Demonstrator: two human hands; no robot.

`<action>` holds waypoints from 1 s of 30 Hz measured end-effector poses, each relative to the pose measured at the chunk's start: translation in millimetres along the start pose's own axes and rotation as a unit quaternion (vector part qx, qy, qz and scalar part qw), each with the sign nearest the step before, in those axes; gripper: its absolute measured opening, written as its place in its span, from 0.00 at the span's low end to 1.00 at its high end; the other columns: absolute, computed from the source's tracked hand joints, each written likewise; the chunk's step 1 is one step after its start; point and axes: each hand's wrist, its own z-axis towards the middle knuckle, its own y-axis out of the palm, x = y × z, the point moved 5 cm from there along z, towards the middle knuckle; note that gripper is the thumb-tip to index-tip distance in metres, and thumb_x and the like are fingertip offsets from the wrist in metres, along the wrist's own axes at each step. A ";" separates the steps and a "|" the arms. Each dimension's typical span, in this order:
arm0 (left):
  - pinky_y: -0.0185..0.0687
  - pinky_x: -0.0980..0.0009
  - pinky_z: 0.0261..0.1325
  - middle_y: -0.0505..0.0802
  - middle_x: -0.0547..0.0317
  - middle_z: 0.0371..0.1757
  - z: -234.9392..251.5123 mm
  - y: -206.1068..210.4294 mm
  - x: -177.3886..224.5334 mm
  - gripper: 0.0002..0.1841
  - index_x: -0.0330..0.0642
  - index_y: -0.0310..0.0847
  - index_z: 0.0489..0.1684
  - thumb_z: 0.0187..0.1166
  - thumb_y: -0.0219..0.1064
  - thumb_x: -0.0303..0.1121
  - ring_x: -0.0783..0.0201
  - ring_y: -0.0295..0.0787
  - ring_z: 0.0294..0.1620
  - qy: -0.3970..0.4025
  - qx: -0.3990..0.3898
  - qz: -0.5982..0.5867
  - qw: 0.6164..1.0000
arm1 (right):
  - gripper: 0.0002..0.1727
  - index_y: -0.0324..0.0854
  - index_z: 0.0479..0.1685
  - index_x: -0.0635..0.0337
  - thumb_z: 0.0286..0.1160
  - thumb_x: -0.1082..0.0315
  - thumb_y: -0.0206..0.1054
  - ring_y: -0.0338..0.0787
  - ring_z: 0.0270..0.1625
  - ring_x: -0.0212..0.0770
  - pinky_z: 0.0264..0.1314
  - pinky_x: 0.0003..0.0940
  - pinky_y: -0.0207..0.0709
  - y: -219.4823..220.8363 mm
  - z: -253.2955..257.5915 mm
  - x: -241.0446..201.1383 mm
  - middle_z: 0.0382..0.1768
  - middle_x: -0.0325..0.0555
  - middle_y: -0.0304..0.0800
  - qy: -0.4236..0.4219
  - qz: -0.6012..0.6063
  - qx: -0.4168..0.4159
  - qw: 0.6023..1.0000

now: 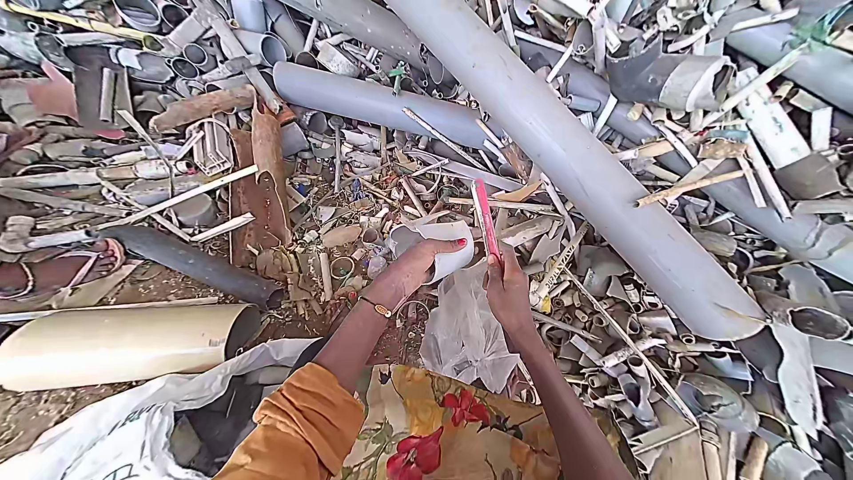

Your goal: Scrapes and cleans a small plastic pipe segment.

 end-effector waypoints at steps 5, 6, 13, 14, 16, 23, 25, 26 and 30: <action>0.86 0.57 0.61 0.91 0.50 0.55 0.3 6.7 -6.2 0.31 0.44 0.76 0.70 0.88 0.48 0.60 0.57 0.89 0.57 -0.023 0.030 -0.098 0.994 | 0.26 0.68 0.87 0.57 0.92 0.66 0.50 0.81 0.21 0.45 0.30 0.46 0.77 -7.8 -4.2 -24.0 0.22 0.50 0.85 -0.037 -0.082 0.048 0.995; 0.85 0.54 0.61 0.90 0.49 0.57 1.5 6.5 -8.2 0.33 0.46 0.75 0.71 0.85 0.48 0.64 0.55 0.89 0.58 -0.026 0.058 -0.107 0.992 | 0.26 0.70 0.87 0.56 0.92 0.66 0.50 0.85 0.25 0.50 0.34 0.50 0.78 -6.6 -5.7 -28.0 0.24 0.53 0.88 -0.025 -0.111 0.036 0.993; 0.74 0.62 0.71 0.84 0.52 0.69 6.0 6.2 -21.5 0.31 0.46 0.72 0.78 0.92 0.38 0.57 0.63 0.79 0.69 0.073 0.090 0.019 0.993 | 0.30 0.63 0.92 0.48 0.90 0.67 0.50 0.93 0.33 0.58 0.37 0.52 0.83 30.4 -37.8 -59.3 0.29 0.54 0.92 -0.045 -0.230 -0.090 0.968; 0.75 0.62 0.70 0.85 0.53 0.68 5.1 6.1 -21.3 0.31 0.47 0.73 0.76 0.92 0.37 0.58 0.64 0.80 0.68 0.081 0.100 0.017 0.992 | 0.29 0.65 0.91 0.49 0.90 0.67 0.51 0.93 0.33 0.58 0.37 0.52 0.83 29.1 -35.2 -59.0 0.29 0.55 0.92 -0.053 -0.230 -0.076 0.969; 0.65 0.55 0.82 0.75 0.52 0.82 -1.2 8.6 -22.9 0.33 0.48 0.64 0.86 0.92 0.35 0.59 0.60 0.68 0.83 0.078 0.093 0.044 0.992 | 0.28 0.66 0.90 0.51 0.91 0.67 0.50 0.94 0.38 0.62 0.41 0.56 0.83 18.1 -20.8 -48.8 0.34 0.59 0.94 -0.026 -0.235 -0.040 0.971; 0.77 0.70 0.65 0.86 0.51 0.61 -1.6 15.5 -19.6 0.33 0.38 0.73 0.73 0.95 0.25 0.49 0.69 0.83 0.61 0.116 0.098 0.065 0.986 | 0.32 0.68 0.89 0.52 0.81 0.73 0.56 0.91 0.26 0.57 0.29 0.49 0.82 26.2 -43.5 -63.9 0.28 0.54 0.91 -0.080 -0.236 -0.023 0.968; 0.66 0.66 0.80 0.79 0.49 0.77 -9.4 14.4 -17.3 0.33 0.39 0.67 0.82 0.95 0.26 0.50 0.67 0.73 0.78 0.129 0.103 0.086 0.982 | 0.29 0.68 0.89 0.53 0.86 0.70 0.54 0.92 0.30 0.59 0.32 0.52 0.83 21.0 -35.4 -61.4 0.28 0.56 0.92 -0.061 -0.241 -0.019 0.968; 0.51 0.62 0.90 0.66 0.46 0.89 -14.4 16.1 -15.3 0.33 0.39 0.55 0.90 0.94 0.28 0.51 0.63 0.57 0.90 0.127 0.091 0.100 0.983 | 0.28 0.68 0.88 0.54 0.90 0.68 0.52 0.93 0.32 0.61 0.34 0.54 0.83 14.0 -26.3 -55.5 0.29 0.57 0.93 -0.045 -0.246 -0.003 0.968; 0.52 0.63 0.89 0.69 0.38 0.86 -26.1 20.4 -8.7 0.32 0.30 0.56 0.87 0.95 0.39 0.47 0.60 0.60 0.89 0.126 0.122 0.129 0.976 | 0.30 0.64 0.90 0.61 0.87 0.72 0.54 0.92 0.27 0.59 0.30 0.53 0.83 5.0 -21.6 -46.9 0.36 0.60 0.94 -0.054 -0.243 0.043 0.968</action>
